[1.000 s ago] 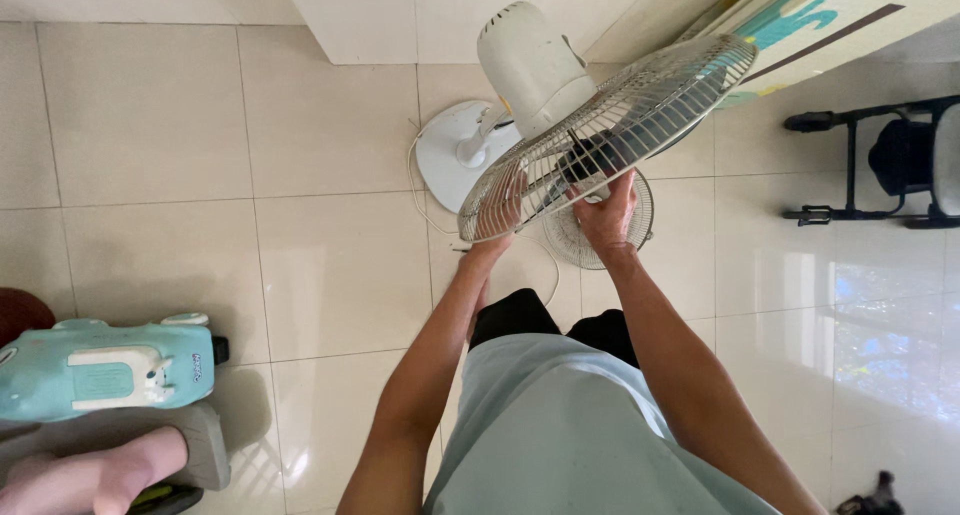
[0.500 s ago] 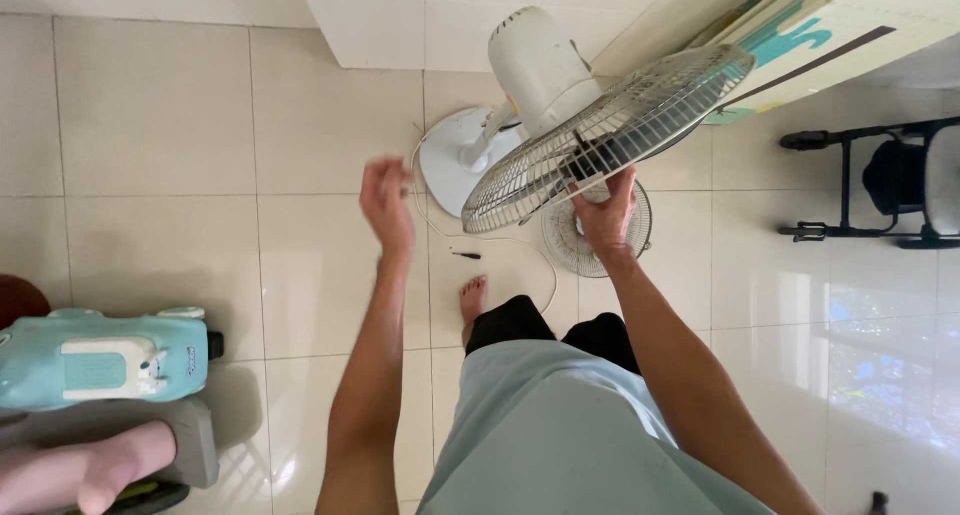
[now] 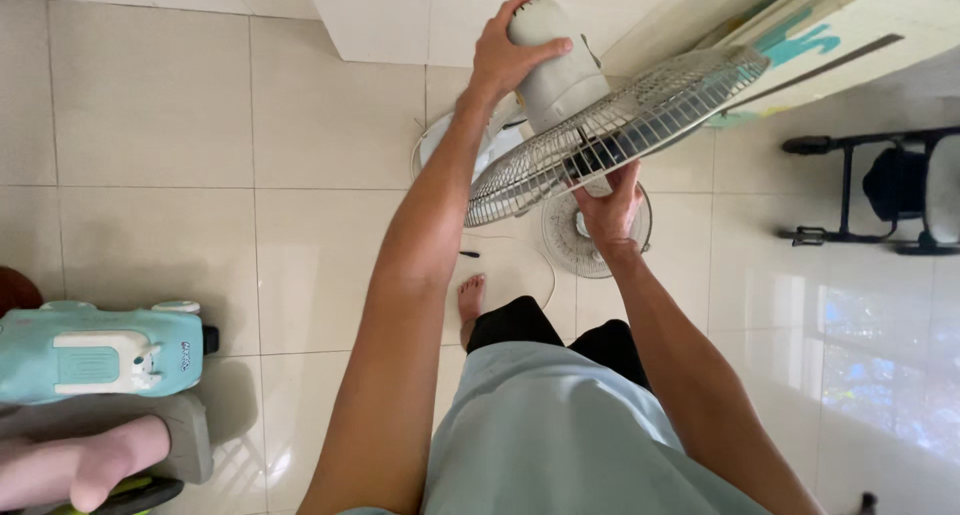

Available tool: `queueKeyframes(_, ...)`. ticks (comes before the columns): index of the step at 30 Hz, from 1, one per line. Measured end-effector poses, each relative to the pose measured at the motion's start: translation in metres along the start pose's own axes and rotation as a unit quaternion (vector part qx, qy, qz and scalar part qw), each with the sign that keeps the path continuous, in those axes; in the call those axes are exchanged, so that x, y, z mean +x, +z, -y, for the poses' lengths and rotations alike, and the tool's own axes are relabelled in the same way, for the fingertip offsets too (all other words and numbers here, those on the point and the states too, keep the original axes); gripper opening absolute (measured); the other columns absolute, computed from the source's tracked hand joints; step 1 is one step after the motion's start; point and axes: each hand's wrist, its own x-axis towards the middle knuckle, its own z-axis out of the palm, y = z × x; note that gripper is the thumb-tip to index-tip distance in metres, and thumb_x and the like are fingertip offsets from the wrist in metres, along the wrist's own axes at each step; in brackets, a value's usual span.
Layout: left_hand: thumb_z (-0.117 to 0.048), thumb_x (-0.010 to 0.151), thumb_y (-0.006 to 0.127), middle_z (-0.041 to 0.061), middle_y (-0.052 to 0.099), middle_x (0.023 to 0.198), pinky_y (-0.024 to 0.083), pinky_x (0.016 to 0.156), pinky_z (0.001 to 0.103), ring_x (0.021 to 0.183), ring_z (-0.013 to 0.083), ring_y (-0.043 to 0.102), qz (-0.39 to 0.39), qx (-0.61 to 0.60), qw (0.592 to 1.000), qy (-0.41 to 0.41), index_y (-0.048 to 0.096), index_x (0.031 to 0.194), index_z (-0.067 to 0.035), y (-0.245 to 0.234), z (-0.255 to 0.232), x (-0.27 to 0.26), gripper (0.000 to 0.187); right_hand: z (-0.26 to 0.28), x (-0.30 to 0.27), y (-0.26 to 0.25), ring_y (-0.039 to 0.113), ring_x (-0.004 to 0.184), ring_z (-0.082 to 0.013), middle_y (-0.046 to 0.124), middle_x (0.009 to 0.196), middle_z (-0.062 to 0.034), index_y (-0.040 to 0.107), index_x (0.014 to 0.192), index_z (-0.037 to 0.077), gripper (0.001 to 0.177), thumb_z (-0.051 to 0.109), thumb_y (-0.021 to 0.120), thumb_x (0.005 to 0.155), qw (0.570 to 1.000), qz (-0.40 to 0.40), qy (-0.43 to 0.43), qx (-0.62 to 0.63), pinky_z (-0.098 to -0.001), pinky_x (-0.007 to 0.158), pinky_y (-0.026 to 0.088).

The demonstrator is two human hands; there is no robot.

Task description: The person disassembles a standing electric fan by removing the front grille, fan blades, and rear grille using a screwdriver. They then reassemble the fan by reinstalling the blades and grilles in reverse order.

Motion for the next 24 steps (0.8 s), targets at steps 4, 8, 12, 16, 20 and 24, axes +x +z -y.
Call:
queueKeyframes(4, -0.058, 0.061, 0.098, 0.019, 0.06, 0.132, 0.062, 0.096, 0.045, 0.118, 0.0352, 0.068, -0.023, 0.028, 0.998, 0.052, 0.055, 0.143, -0.018, 0.002, -0.003, -0.002, 0.1, -0.012, 0.002, 0.003, 0.076, 0.099, -0.0311, 0.075, 0.113, -0.0172, 0.047, 0.13, 0.002, 0.069, 0.007, 0.089, 0.077, 0.997, -0.021, 0.017, -0.071, -0.0371, 0.085, 0.063)
queueKeyframes(8, -0.058, 0.062, 0.094, 0.019, 0.059, 0.133, 0.064, 0.094, 0.043, 0.117, 0.0342, 0.07, -0.015, 0.029, 0.998, 0.05, 0.053, 0.144, -0.019, 0.006, 0.002, -0.013, 0.1, -0.028, -0.013, -0.001, 0.077, 0.098, -0.0326, 0.075, 0.112, -0.0187, 0.047, 0.129, 0.003, 0.066, 0.004, 0.088, 0.077, 0.996, -0.018, -0.024, -0.084, -0.0398, 0.085, 0.063)
queueKeyframes(12, -0.058, 0.065, 0.095, 0.021, 0.057, 0.135, 0.065, 0.095, 0.042, 0.118, 0.0361, 0.071, -0.004, 0.005, 0.999, 0.054, 0.045, 0.15, -0.018, 0.005, -0.003, -0.014, 0.106, -0.03, -0.01, 0.0, 0.078, 0.097, -0.0315, 0.075, 0.112, -0.0181, 0.048, 0.129, 0.004, 0.065, 0.007, 0.09, 0.079, 0.997, -0.011, -0.006, -0.075, -0.0396, 0.083, 0.063)
queueKeyframes(16, -0.063, 0.064, 0.093, 0.028, 0.052, 0.145, 0.058, 0.105, 0.048, 0.129, 0.0421, 0.064, 0.036, -0.095, 0.992, 0.073, 0.01, 0.161, -0.017, -0.001, 0.013, -0.018, 0.135, -0.022, -0.009, 0.0, 0.075, 0.102, -0.0337, 0.071, 0.119, -0.0194, 0.042, 0.138, 0.001, 0.079, 0.015, 0.094, 0.081, 0.996, -0.018, -0.035, -0.086, -0.04, 0.087, 0.063)
queueKeyframes(20, -0.086, 0.084, 0.05, 0.023, 0.018, 0.171, 0.022, 0.126, 0.055, 0.158, 0.0343, 0.019, 0.018, -0.098, 0.992, -0.072, 0.007, 0.166, -0.017, -0.029, 0.077, -0.039, 0.115, -0.019, -0.013, -0.01, 0.069, 0.117, -0.0352, 0.066, 0.13, -0.0219, 0.036, 0.148, 0.0, 0.094, 0.021, 0.097, 0.079, 0.993, -0.016, -0.038, -0.106, -0.0433, 0.098, 0.058)
queueKeyframes(24, -0.065, 0.091, 0.045, 0.01, 0.038, 0.164, 0.025, 0.118, 0.054, 0.148, 0.0321, 0.037, -0.149, -0.2, 0.946, -0.209, 0.033, 0.159, -0.016, -0.065, 0.178, -0.111, 0.084, -0.027, -0.026, -0.032, 0.061, 0.134, -0.0351, 0.047, 0.156, -0.0248, 0.036, 0.153, 0.003, 0.1, 0.022, 0.099, 0.077, 0.991, -0.045, -0.077, -0.095, -0.0432, 0.11, 0.054)
